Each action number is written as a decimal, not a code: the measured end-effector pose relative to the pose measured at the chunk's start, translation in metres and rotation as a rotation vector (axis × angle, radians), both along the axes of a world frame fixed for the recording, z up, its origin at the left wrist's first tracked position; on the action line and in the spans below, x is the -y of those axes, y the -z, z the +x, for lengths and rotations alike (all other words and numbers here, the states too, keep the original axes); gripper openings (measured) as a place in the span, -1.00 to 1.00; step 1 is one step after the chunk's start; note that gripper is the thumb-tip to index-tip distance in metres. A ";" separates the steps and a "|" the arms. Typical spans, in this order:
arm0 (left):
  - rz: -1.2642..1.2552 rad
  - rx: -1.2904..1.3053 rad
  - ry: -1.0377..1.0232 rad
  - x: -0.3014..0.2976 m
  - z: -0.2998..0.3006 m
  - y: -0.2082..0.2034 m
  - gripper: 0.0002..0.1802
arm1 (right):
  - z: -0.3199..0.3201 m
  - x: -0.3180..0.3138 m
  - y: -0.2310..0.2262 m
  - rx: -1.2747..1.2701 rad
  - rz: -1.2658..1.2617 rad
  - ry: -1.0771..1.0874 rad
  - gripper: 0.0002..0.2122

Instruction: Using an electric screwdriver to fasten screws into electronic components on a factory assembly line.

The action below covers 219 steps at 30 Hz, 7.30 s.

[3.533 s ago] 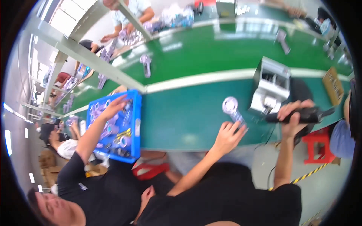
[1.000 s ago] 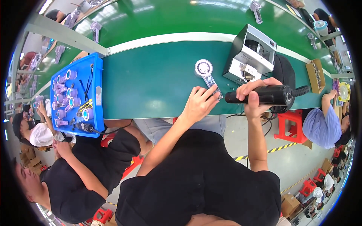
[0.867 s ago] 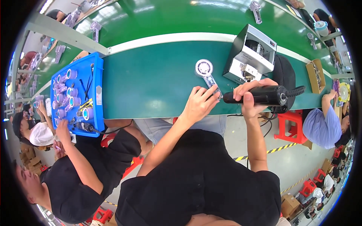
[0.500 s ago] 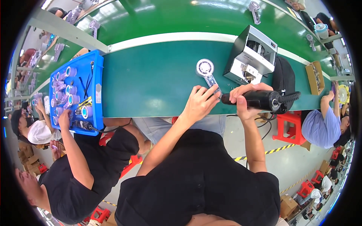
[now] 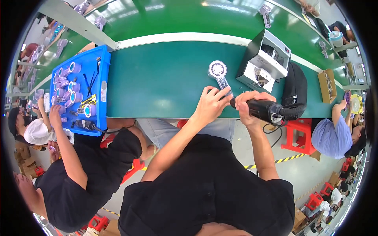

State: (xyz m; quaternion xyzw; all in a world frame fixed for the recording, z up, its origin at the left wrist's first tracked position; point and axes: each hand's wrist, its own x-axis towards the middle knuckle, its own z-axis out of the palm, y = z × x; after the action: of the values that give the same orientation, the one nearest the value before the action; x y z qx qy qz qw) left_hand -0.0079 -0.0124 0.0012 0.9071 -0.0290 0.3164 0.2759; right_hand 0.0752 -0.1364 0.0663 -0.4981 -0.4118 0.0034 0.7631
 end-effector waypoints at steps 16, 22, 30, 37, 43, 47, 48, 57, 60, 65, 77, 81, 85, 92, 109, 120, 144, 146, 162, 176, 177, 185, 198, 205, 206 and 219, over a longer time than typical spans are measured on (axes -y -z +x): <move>0.179 -0.157 -0.035 -0.072 0.072 -0.008 -0.47 | 0.021 0.041 -0.039 0.034 0.172 0.157 -0.42; 0.329 -0.134 -0.239 -0.249 0.211 0.001 -0.46 | 0.034 0.074 -0.013 0.009 0.167 0.072 -0.38; 0.212 -0.050 0.112 -0.108 0.352 -0.056 -0.27 | 0.036 0.061 0.025 0.090 0.051 0.000 -0.22; 0.330 -0.195 -0.149 -0.081 0.398 0.005 -0.74 | 0.041 0.079 -0.025 -0.171 -0.583 -0.106 -0.90; 0.368 -0.241 -0.272 -0.126 0.216 -0.023 -0.47 | 0.053 0.055 0.005 0.331 -0.353 0.163 -0.51; 0.213 -0.197 -0.455 -0.106 0.067 -0.032 -0.42 | 0.065 0.043 0.037 0.145 -0.170 0.156 -0.59; 0.207 -0.223 -0.500 -0.097 0.035 -0.030 -0.39 | 0.063 0.040 0.034 0.208 -0.158 0.157 -0.66; 0.119 -0.134 -0.482 0.008 -0.075 0.007 -0.29 | 0.051 0.039 0.037 0.182 -0.118 0.432 -0.68; 0.129 -0.094 -0.422 0.021 -0.066 0.013 -0.28 | 0.046 0.045 0.031 0.141 -0.065 0.399 -0.72; 0.022 -0.094 -0.338 0.011 -0.059 0.009 -0.26 | 0.029 0.028 -0.012 0.054 -0.046 0.383 -0.30; -0.034 -0.129 -0.209 0.006 -0.037 0.003 -0.32 | 0.097 0.010 -0.107 0.270 -0.031 0.410 -0.15; -0.051 -0.094 -0.198 0.004 -0.045 0.000 -0.20 | 0.102 0.001 -0.094 0.229 -0.013 0.354 -0.12; -0.066 -0.133 -0.138 0.001 -0.046 -0.008 -0.17 | 0.108 -0.005 -0.092 0.172 -0.026 0.322 -0.11; -0.057 -0.207 -0.125 -0.002 -0.045 -0.008 -0.15 | 0.116 -0.009 -0.089 0.078 -0.055 0.284 -0.16; -0.064 -0.214 -0.127 -0.002 -0.042 -0.002 -0.19 | 0.044 -0.073 -0.056 0.032 0.052 0.080 0.03; -0.069 -0.205 -0.148 -0.003 -0.040 0.000 -0.20 | 0.038 -0.077 -0.047 0.068 0.030 0.115 0.07; -0.084 -0.193 -0.128 -0.016 -0.019 -0.003 -0.18 | 0.082 -0.010 -0.104 0.249 -0.052 0.392 -0.16; -0.038 -0.187 -0.104 -0.016 -0.007 -0.002 -0.19 | 0.089 -0.008 -0.117 0.300 -0.035 0.445 -0.16; -0.042 -0.204 -0.090 -0.020 -0.016 -0.008 -0.26 | 0.105 -0.013 -0.096 -0.042 -0.132 0.365 -0.12; -0.035 -0.203 -0.085 -0.018 -0.019 -0.008 -0.27 | 0.058 -0.103 -0.041 0.116 -0.019 0.156 -0.03; -0.036 -0.203 -0.090 -0.018 -0.019 -0.007 -0.27 | 0.060 -0.104 -0.037 0.118 -0.003 0.154 -0.03; -0.014 -0.171 -0.098 -0.020 -0.017 -0.005 -0.30 | 0.058 -0.107 -0.032 0.215 -0.045 0.148 -0.05; -0.055 -0.146 -0.099 -0.016 -0.013 -0.007 -0.39 | 0.051 -0.102 -0.031 0.339 -0.064 0.209 -0.11; 0.025 -0.158 -0.156 -0.010 -0.006 -0.005 -0.34 | 0.075 -0.024 -0.112 0.181 -0.048 0.461 -0.14; 0.028 -0.144 -0.146 -0.009 -0.001 -0.004 -0.34 | 0.083 -0.017 -0.111 0.201 -0.015 0.463 -0.15; -0.031 -0.024 -0.001 -0.013 -0.007 -0.005 -0.52 | 0.093 -0.008 -0.092 0.016 -0.049 0.357 -0.13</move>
State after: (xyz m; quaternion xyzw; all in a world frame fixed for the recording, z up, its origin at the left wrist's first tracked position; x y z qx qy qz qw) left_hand -0.0151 0.0005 0.0064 0.9066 -0.0204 0.3058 0.2899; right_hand 0.1680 -0.1286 0.1580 -0.5816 -0.3225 -0.1262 0.7361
